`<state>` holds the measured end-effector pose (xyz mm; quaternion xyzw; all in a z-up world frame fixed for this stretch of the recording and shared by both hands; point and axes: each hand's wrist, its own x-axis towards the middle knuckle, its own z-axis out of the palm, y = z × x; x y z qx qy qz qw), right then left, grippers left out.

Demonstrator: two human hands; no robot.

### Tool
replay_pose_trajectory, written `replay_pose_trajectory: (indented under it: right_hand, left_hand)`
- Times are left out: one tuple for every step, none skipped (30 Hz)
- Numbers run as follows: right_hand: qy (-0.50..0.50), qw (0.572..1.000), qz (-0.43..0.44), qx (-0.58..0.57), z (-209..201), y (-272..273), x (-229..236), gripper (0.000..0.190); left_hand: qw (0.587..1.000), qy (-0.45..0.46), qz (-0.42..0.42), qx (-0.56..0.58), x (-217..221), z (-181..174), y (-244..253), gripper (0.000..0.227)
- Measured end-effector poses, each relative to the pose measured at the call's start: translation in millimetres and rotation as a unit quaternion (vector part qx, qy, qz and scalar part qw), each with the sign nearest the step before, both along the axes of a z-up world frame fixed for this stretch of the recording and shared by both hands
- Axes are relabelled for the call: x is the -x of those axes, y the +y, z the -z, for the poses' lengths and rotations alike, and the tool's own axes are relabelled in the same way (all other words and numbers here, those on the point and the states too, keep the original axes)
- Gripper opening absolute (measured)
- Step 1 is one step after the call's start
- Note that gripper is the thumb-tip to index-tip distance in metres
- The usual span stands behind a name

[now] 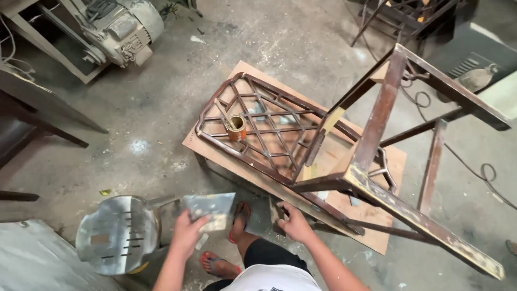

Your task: Applying wood filler to cracks in a chair frame and smoothing it out with a putty knife.

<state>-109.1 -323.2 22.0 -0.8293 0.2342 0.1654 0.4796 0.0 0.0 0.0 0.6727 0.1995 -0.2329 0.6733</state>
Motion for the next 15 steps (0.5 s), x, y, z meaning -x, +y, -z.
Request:
replay_pose_trajectory:
  right_hand:
    - [0.001, 1.000, -0.002, -0.005, -5, 1, -13, 0.049]
    - [0.027, 0.999, 0.024, -0.015, -11, 1, -26, 0.047]
    - [0.050, 0.997, 0.052, -0.025, -19, -2, -43, 0.046]
    - [0.050, 0.997, 0.052, -0.029, -14, -7, -54, 0.046]
    - [0.024, 0.998, 0.052, -0.032, -7, -13, -66, 0.042]
    - [-0.003, 0.998, 0.053, -0.035, 1, -19, -78, 0.038]
    - [0.004, 0.998, 0.052, -0.038, 8, -26, -92, 0.038]
    - [-0.053, 0.998, 0.041, 0.010, 15, -31, -107, 0.041]
    - [-0.113, 0.991, 0.030, 0.058, 22, -35, -124, 0.046]
    - [-0.109, 0.992, 0.028, 0.055, 20, -33, -136, 0.046]
    - [-0.115, 0.990, 0.023, 0.079, 18, -30, -151, 0.041]
    - [-0.121, 0.987, 0.017, 0.104, 16, -28, -164, 0.037]
    - [-0.119, 0.988, 0.016, 0.102, 7, -19, -177, 0.037]
    - [-0.175, 0.980, 0.003, 0.091, -1, -10, -189, 0.031]
    - [-0.230, 0.970, -0.011, 0.080, -10, -1, -200, 0.027]
  left_hand:
    - [1.000, 0.001, -0.002, -0.005, -16, 15, -15, 0.038]
    - [0.999, 0.009, 0.016, -0.029, -32, 30, -31, 0.031]
    - [0.998, 0.016, 0.036, -0.053, -54, 43, -50, 0.026]
    - [0.998, 0.015, 0.036, -0.057, -67, 47, -62, 0.026]
    - [0.997, 0.008, 0.061, -0.057, -83, 53, -77, 0.029]
    - [0.995, 0.001, 0.085, -0.057, -98, 59, -91, 0.032]
    - [0.995, 0.008, 0.083, -0.060, -111, 62, -106, 0.032]
    - [0.996, -0.021, 0.071, -0.045, -123, 66, -119, 0.034]
    - [0.996, -0.053, 0.058, -0.030, -139, 68, -130, 0.037]
    - [0.997, -0.049, 0.056, -0.033, -148, 77, -137, 0.037]
    - [0.996, -0.049, 0.065, -0.045, -159, 86, -143, 0.033]
    - [0.994, -0.048, 0.074, -0.056, -170, 94, -149, 0.029]
    - [0.995, -0.045, 0.074, -0.058, -180, 94, -154, 0.029]
    - [0.992, -0.044, 0.086, -0.081, -190, 95, -158, 0.030]
    - [0.989, -0.041, 0.098, -0.103, -198, 96, -163, 0.032]
